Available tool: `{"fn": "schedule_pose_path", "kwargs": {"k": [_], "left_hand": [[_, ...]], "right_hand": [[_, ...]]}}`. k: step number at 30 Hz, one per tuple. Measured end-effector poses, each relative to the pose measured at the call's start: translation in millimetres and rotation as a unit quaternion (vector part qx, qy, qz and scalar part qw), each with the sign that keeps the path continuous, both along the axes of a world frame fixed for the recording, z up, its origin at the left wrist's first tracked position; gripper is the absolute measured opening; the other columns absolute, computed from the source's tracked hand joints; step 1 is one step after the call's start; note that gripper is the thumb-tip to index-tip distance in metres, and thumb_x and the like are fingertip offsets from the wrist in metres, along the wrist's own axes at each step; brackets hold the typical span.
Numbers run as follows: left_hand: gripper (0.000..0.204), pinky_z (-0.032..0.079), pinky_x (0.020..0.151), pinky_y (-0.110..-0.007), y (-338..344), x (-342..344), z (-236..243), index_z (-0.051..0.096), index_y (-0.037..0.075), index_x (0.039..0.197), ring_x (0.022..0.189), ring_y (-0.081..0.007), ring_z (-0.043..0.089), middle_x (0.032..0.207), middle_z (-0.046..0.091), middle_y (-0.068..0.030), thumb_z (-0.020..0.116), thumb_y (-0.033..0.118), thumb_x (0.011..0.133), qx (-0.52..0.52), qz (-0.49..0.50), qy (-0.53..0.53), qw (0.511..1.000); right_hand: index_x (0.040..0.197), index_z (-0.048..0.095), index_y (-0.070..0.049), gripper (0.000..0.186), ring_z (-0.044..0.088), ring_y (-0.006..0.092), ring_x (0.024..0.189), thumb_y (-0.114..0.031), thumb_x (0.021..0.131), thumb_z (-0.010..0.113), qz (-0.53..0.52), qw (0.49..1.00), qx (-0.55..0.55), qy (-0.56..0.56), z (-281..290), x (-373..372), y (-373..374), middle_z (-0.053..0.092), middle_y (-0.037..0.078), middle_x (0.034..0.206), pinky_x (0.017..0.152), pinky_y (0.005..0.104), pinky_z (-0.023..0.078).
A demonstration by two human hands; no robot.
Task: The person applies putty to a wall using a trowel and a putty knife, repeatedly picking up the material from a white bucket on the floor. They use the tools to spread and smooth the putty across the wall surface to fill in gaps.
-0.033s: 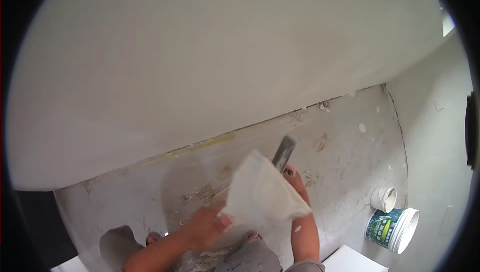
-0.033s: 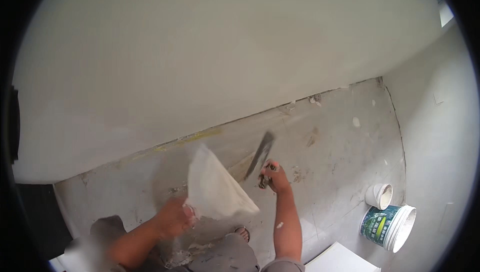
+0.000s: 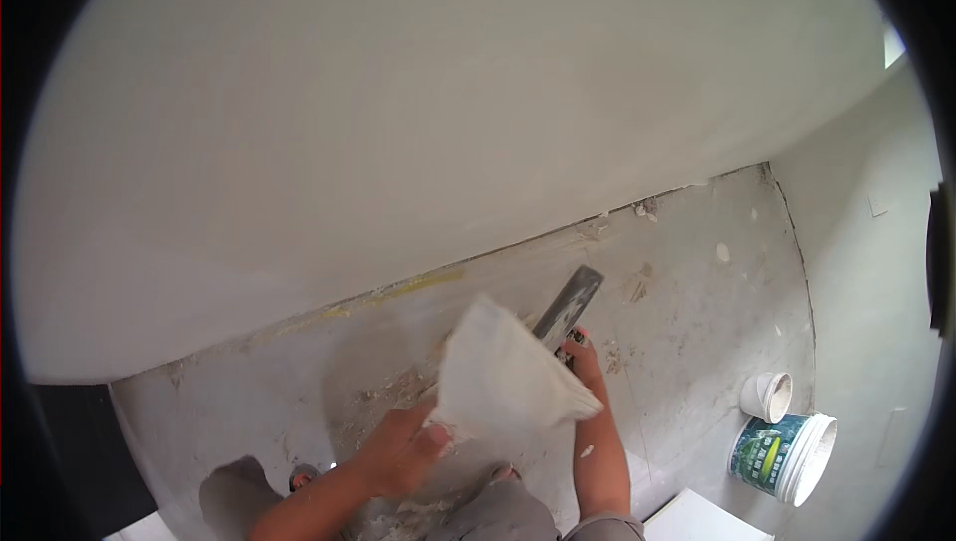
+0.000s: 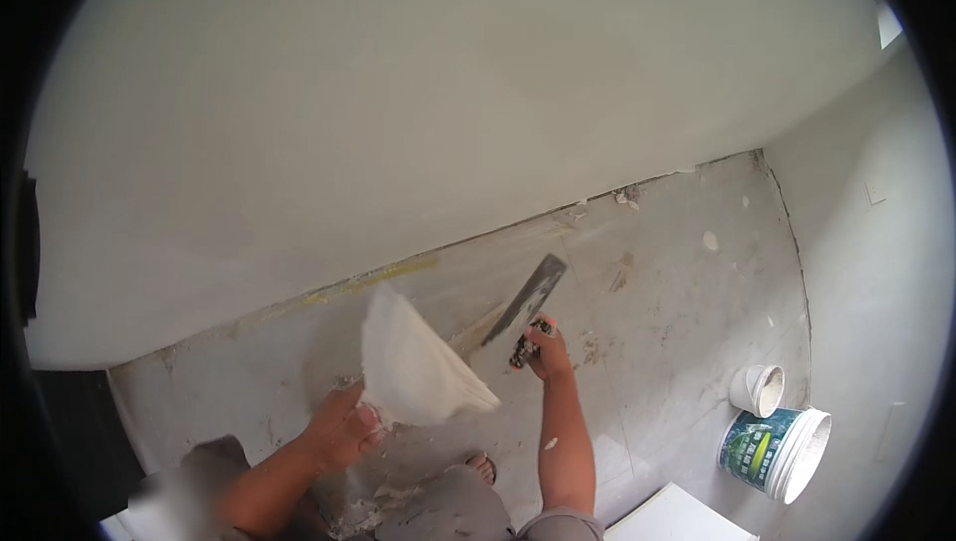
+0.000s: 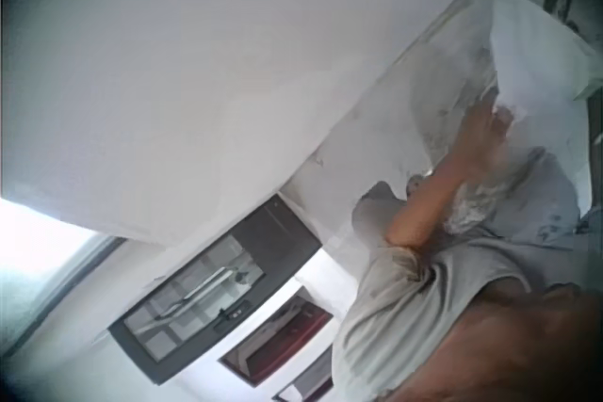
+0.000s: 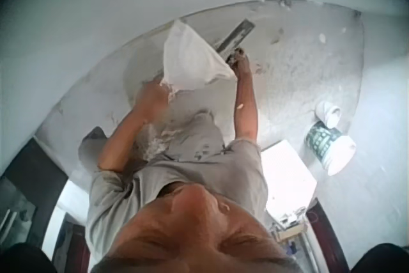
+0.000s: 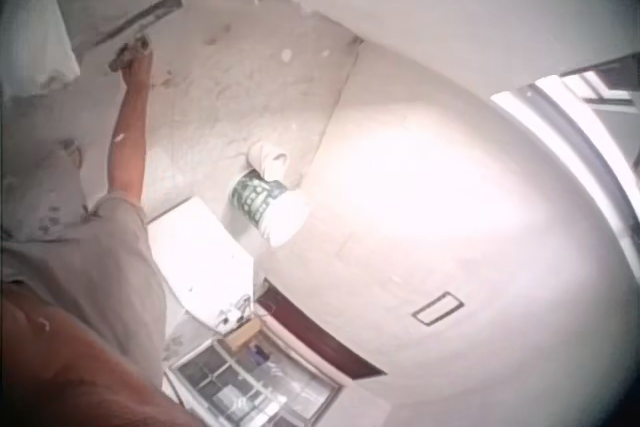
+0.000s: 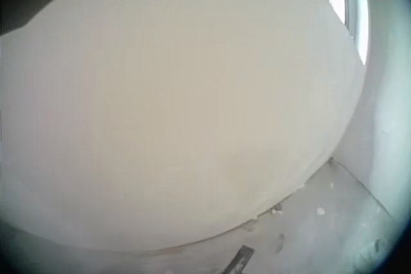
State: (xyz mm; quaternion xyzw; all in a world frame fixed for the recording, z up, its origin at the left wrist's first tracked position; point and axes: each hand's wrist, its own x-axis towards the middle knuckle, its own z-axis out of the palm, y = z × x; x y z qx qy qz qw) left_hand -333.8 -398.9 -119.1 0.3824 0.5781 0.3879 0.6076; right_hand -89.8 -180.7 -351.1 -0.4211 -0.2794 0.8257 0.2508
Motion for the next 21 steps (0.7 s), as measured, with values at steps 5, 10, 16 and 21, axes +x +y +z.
{"fn": "schedule_pose_path", "kwargs": {"k": [5, 10, 16, 21], "left_hand": [[0.068, 0.041, 0.052, -0.028, 14.9, 9.1, -53.5, 0.047, -0.002, 0.114, 0.057, -0.0130, 0.051, 0.068, 0.054, -0.0069, 0.037, 0.060, 0.087, -0.072, 0.134, 0.029, 0.988], [0.066, 0.033, 0.044, -0.020, 22.4, 27.3, -59.9, 0.050, 0.000, 0.110, 0.050, -0.0073, 0.043, 0.066, 0.050, -0.0016, 0.038, 0.061, 0.087, -0.117, 0.238, -0.063, 0.962], [0.054, 0.028, 0.039, -0.025, 17.1, 49.7, -49.5, 0.046, 0.003, 0.084, 0.040, -0.0106, 0.036, 0.051, 0.044, -0.0042, 0.034, 0.055, 0.090, -0.128, 0.323, -0.068, 0.935], [0.056, 0.028, 0.038, -0.026, -24.2, 52.5, -58.2, 0.044, 0.003, 0.083, 0.039, -0.0114, 0.036, 0.051, 0.043, -0.0049, 0.038, 0.058, 0.088, -0.055, 0.313, -0.067, 0.946]], "right_hand": [[0.104, 0.048, -0.007, 0.020, 0.056, 0.0295, 0.096, -0.008, 0.084, 0.051, -0.228, 0.947, -0.132, 0.182, -90.0, -68.3, 26.9, 0.056, 0.011, 0.100, 0.087, 0.0453, 0.045], [0.101, 0.047, -0.010, 0.022, 0.054, 0.0204, 0.078, -0.002, 0.083, 0.055, -0.275, 0.928, -0.147, 0.204, -114.4, -124.1, 36.2, 0.052, 0.005, 0.084, 0.073, 0.0394, 0.048], [0.097, 0.051, -0.011, 0.017, 0.054, 0.0203, 0.075, -0.005, 0.082, 0.058, -0.255, 0.932, -0.130, 0.222, -104.7, -159.7, 47.1, 0.054, 0.002, 0.081, 0.072, 0.0374, 0.049], [0.092, 0.051, -0.011, 0.013, 0.053, 0.0199, 0.071, -0.007, 0.082, 0.058, -0.291, 0.913, -0.133, 0.255, -62.3, -168.7, 59.5, 0.052, 0.002, 0.078, 0.066, 0.0367, 0.049]]}}
